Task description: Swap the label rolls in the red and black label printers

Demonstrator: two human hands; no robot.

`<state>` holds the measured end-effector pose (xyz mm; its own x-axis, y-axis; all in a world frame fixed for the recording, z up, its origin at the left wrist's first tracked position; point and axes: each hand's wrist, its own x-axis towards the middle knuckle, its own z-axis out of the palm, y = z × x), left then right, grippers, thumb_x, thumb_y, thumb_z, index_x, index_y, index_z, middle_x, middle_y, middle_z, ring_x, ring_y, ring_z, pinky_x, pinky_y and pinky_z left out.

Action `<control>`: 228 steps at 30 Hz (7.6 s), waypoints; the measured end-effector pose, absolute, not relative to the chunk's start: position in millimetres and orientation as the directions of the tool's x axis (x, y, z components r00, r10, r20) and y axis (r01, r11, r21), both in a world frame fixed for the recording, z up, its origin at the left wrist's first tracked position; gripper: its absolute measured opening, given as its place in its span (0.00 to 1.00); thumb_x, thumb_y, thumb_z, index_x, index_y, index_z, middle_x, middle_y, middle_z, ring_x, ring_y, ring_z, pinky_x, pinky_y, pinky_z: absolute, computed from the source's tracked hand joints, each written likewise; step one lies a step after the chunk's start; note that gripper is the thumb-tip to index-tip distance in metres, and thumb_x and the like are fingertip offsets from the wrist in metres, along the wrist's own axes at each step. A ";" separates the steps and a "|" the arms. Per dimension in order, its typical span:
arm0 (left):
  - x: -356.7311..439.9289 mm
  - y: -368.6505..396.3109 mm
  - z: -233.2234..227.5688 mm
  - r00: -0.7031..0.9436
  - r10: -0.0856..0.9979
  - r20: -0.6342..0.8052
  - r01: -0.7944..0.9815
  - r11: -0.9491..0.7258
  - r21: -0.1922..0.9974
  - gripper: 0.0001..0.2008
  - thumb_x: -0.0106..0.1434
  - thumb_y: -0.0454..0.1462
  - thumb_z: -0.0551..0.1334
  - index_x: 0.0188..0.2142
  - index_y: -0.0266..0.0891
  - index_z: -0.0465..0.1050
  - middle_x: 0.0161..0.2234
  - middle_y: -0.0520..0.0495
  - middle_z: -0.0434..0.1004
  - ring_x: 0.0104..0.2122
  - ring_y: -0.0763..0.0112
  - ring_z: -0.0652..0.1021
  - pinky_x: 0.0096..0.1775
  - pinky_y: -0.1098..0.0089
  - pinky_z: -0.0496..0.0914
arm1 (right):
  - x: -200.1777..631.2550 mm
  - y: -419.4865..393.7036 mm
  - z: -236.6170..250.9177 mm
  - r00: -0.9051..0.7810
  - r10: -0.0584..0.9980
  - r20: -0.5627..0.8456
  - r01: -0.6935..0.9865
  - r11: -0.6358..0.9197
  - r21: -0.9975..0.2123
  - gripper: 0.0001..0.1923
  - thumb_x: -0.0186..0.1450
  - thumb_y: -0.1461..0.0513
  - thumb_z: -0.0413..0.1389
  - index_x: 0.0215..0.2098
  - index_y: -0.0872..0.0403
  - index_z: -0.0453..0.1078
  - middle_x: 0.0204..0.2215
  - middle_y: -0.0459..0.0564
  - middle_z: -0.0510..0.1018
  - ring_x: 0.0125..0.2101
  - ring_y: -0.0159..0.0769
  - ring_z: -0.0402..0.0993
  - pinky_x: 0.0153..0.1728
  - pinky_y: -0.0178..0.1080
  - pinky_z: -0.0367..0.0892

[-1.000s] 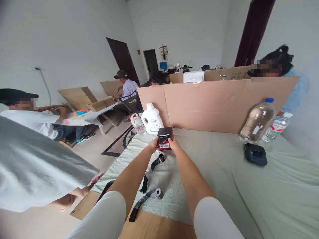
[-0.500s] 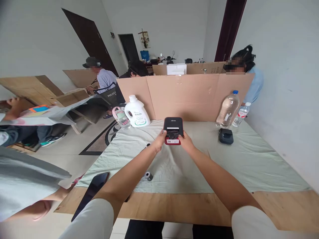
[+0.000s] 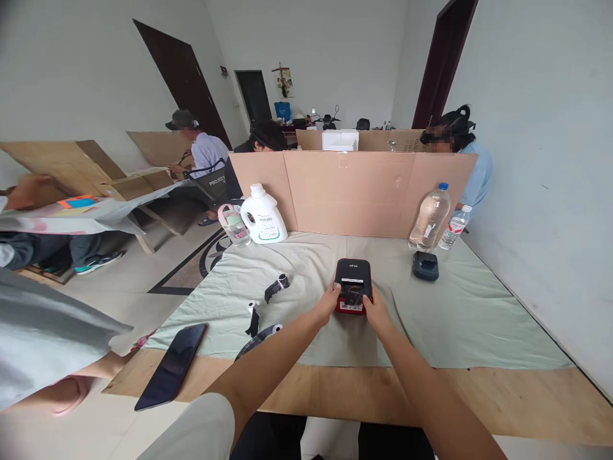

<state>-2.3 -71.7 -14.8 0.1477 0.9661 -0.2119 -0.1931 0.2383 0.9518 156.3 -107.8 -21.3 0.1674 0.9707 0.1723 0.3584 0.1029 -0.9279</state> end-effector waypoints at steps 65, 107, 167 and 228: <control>-19.9 -14.0 29.9 0.193 0.981 0.026 0.129 -0.052 0.990 0.30 0.55 0.29 0.59 0.59 0.40 0.62 0.56 0.43 0.67 0.55 0.61 0.68 0.57 0.63 0.59 | 148.8 -119.2 11.9 -0.135 0.811 0.569 0.902 0.338 -0.269 0.26 0.65 0.49 0.48 0.52 0.58 0.67 0.57 0.59 0.65 0.60 0.48 0.55 0.57 0.49 0.54; -13.0 -32.0 37.9 0.235 0.916 0.327 0.207 -0.375 0.903 0.19 0.53 0.33 0.65 0.46 0.40 0.71 0.48 0.44 0.71 0.47 0.65 0.72 0.51 0.65 0.65 | 159.8 -20.4 63.5 -0.329 0.944 0.002 0.798 0.279 -0.533 0.16 0.60 0.58 0.55 0.46 0.52 0.70 0.39 0.49 0.78 0.38 0.37 0.74 0.38 0.38 0.68; -60.3 -88.3 79.2 0.242 0.948 -0.206 -0.160 0.249 0.955 0.20 0.42 0.36 0.71 0.34 0.36 0.68 0.29 0.52 0.70 0.26 0.75 0.73 0.28 0.73 0.66 | 120.4 -154.9 43.4 -0.247 0.823 0.511 0.620 0.540 -0.569 0.41 0.54 0.49 0.62 0.61 0.49 0.52 0.60 0.58 0.56 0.58 0.51 0.57 0.54 0.54 0.61; -5.1 1.9 42.9 0.456 0.881 0.126 0.807 -0.469 0.358 0.16 0.51 0.26 0.56 0.34 0.43 0.78 0.36 0.45 0.78 0.42 0.59 0.68 0.45 0.63 0.63 | 156.8 -8.7 42.2 -0.342 0.931 0.130 0.857 0.366 -0.364 0.10 0.57 0.65 0.54 0.34 0.51 0.76 0.29 0.44 0.79 0.30 0.35 0.73 0.33 0.34 0.61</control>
